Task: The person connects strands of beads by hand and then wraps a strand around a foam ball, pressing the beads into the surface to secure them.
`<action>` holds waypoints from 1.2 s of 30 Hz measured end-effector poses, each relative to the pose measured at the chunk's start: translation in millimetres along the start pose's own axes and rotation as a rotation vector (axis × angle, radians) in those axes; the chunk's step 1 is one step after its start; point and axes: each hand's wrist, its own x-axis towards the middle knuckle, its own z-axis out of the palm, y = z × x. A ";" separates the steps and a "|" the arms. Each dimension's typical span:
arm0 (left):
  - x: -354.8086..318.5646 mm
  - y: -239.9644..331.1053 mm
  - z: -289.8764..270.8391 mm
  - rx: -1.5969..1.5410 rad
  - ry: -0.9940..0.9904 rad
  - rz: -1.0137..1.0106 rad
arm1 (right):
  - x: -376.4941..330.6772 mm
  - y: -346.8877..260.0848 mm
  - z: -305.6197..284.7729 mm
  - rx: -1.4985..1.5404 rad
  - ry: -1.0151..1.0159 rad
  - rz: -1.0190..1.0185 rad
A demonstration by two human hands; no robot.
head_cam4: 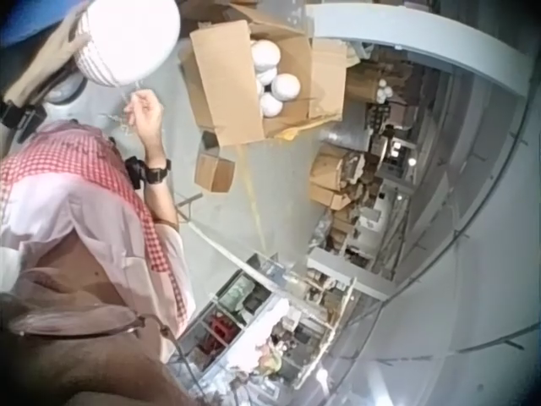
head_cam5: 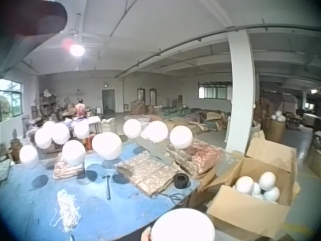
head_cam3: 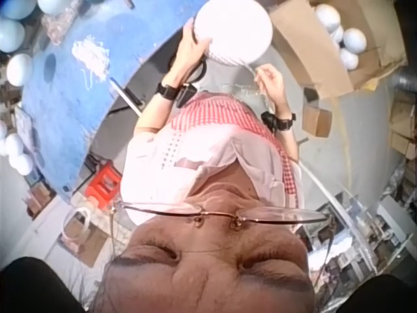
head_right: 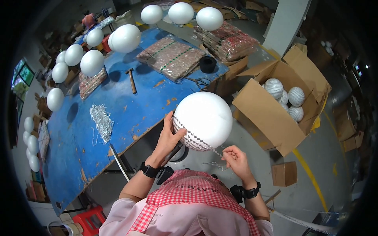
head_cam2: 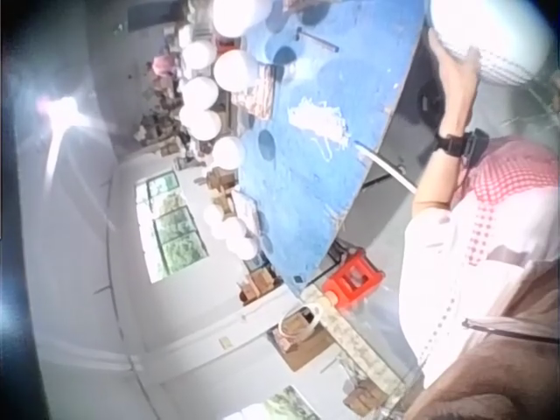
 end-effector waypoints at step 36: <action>-19.9 26.8 22.8 0.048 0.210 0.043 | 8.2 9.8 -8.5 -0.118 -0.235 -0.150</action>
